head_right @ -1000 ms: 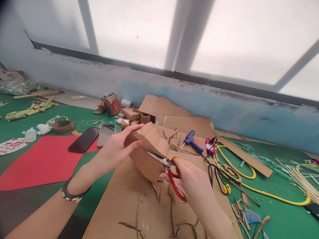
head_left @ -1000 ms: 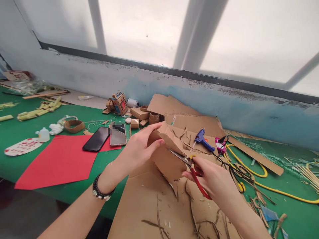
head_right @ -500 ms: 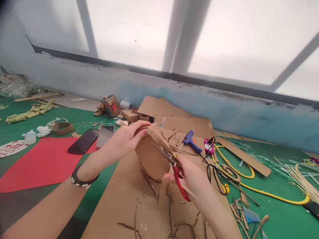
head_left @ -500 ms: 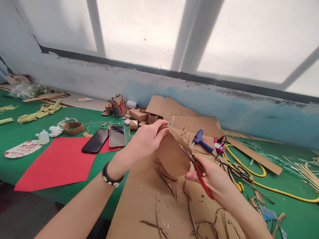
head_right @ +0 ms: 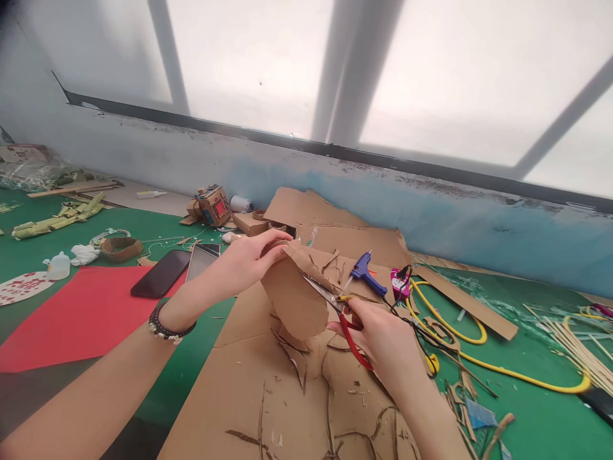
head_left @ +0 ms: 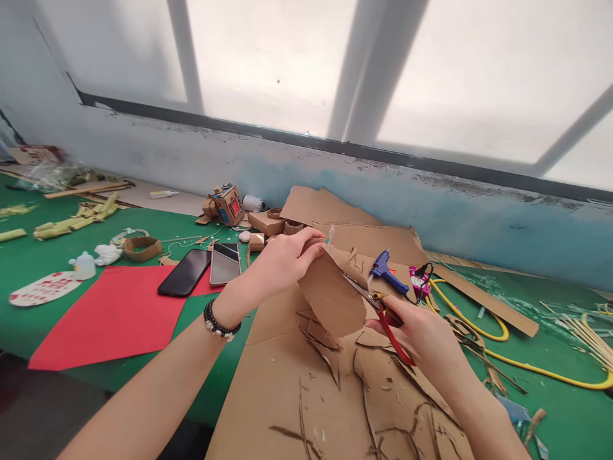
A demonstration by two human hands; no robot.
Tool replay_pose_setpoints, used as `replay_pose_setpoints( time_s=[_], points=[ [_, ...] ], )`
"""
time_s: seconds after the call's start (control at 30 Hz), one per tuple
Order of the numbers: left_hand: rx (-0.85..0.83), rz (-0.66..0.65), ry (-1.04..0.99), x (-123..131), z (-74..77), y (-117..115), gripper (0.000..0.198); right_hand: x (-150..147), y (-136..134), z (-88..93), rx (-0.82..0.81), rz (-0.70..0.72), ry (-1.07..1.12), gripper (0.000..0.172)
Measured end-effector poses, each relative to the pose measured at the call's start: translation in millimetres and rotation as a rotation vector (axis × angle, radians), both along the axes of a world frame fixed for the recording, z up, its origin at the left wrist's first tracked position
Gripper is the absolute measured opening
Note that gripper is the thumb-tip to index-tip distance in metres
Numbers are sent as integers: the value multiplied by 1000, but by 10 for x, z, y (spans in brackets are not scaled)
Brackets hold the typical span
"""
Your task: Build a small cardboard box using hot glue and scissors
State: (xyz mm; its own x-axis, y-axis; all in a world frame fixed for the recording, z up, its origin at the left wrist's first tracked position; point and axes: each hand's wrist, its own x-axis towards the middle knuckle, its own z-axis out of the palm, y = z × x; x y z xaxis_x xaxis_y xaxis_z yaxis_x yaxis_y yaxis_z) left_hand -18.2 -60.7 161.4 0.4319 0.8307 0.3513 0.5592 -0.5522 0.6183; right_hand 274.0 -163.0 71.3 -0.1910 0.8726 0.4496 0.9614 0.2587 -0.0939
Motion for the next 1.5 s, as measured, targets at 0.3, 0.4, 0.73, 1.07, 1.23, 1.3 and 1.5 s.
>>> replay_pose_setpoints(
  time_s=[0.3, 0.4, 0.73, 1.07, 1.23, 1.3, 1.5],
  points=[
    [-71, -51, -23, -68, -49, 6, 40, 64, 54, -186, 31, 33, 16, 57],
    [-77, 25, -78, -180, -126, 68, 41, 173, 26, -319, 23, 30, 27, 55],
    [-477, 270, -515, -375, -523, 131, 33, 274, 11, -470, -215, -261, 326, 51],
    [-366, 244, -1151, -161, -885, 142, 93, -456, 307, -312, -392, 141, 1155, 67],
    [-479, 67, -1106, 59, -1121, 65, 127, -905, 656, -336, -269, 35, 1496, 71],
    [-464, 77, -1100, 114, -1205, 71, 116, -956, 753, -351, -188, 27, 1480, 71],
    [-500, 142, -1167, 142, -1150, 268, 81, -669, 871, -388, -97, 104, 1169, 66]
  ],
)
